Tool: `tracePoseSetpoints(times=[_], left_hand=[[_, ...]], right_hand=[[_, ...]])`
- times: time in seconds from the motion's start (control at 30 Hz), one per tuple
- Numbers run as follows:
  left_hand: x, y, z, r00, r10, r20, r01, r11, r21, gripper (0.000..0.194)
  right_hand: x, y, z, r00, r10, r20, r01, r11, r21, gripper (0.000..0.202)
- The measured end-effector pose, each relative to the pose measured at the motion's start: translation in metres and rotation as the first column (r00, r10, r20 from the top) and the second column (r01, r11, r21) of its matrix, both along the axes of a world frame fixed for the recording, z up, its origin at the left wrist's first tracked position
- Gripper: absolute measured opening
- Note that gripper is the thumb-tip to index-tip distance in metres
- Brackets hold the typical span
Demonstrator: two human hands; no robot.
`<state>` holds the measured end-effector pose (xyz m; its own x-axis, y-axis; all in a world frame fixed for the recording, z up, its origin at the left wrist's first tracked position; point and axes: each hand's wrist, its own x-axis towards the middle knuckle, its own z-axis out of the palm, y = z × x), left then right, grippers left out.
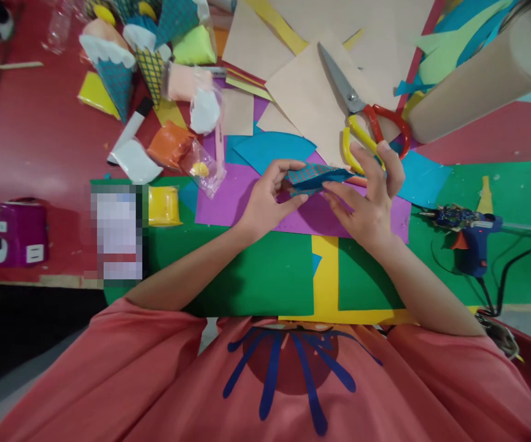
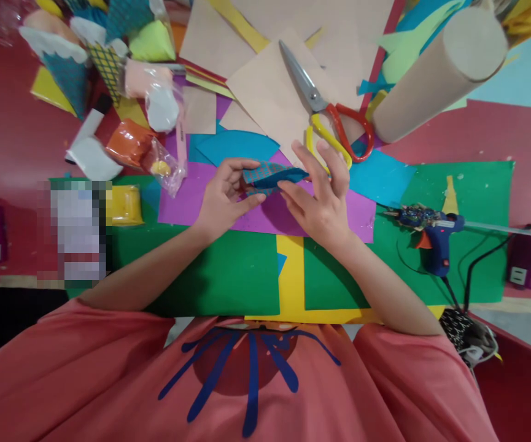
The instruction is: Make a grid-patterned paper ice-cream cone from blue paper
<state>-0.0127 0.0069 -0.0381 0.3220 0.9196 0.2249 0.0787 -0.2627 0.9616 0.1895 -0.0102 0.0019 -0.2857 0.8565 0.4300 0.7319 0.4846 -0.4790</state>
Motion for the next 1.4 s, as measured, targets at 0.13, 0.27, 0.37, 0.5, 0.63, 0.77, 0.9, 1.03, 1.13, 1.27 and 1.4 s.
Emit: tracePoseSetpoints(times=[0.13,0.27,0.37,0.5,0.63,0.77,0.9,1.03,1.13,1.27,1.4], left_hand=[[0.002,-0.002,0.004,1.000,0.009,0.005,-0.009,0.996,-0.089,0.045],[0.002,-0.003,0.009,0.999,0.051,0.014,-0.048,0.990,-0.135,0.048],[0.001,-0.002,0.012,0.993,0.106,0.046,-0.096,0.979,-0.180,0.043],[0.000,0.002,0.013,0.985,0.174,0.013,-0.170,0.973,-0.155,0.040],[-0.001,0.004,0.010,0.987,0.151,-0.054,-0.156,0.982,-0.109,0.029],[-0.003,0.004,0.008,0.986,0.141,-0.089,-0.148,0.986,-0.082,0.016],[-0.003,0.004,0.008,0.989,0.118,-0.091,-0.126,0.988,-0.094,0.014],[-0.002,0.002,0.009,0.985,0.119,-0.124,-0.127,0.990,-0.057,0.017],[-0.001,0.001,0.011,0.980,0.123,-0.158,-0.129,0.991,-0.027,0.020],[-0.001,0.000,0.012,0.975,0.124,-0.184,-0.123,0.992,0.019,0.021],[0.000,-0.001,0.014,0.961,0.133,-0.241,-0.133,0.991,0.017,0.022]], right_hand=[[0.002,0.000,-0.008,0.999,0.004,0.033,-0.007,0.997,0.080,0.013],[0.006,0.002,-0.014,0.999,0.032,0.037,-0.036,0.994,0.102,0.012],[0.010,0.004,-0.018,0.997,0.074,-0.001,-0.074,0.996,0.050,0.010],[0.011,0.006,-0.020,0.988,0.147,-0.048,-0.146,0.989,0.021,0.010],[0.010,0.006,-0.019,0.979,0.196,-0.060,-0.197,0.980,-0.007,0.012],[0.010,0.007,-0.019,0.975,0.214,-0.062,-0.216,0.976,-0.029,0.013],[0.011,0.008,-0.017,0.977,0.208,-0.044,-0.209,0.978,-0.010,0.012],[0.011,0.008,-0.017,0.974,0.226,-0.017,-0.226,0.974,-0.016,0.013],[0.011,0.008,-0.018,0.972,0.233,0.005,-0.233,0.972,-0.001,0.015],[0.012,0.010,-0.019,0.970,0.238,0.046,-0.238,0.971,0.005,0.017],[0.013,0.011,-0.020,0.967,0.246,0.066,-0.245,0.969,-0.035,0.019]])
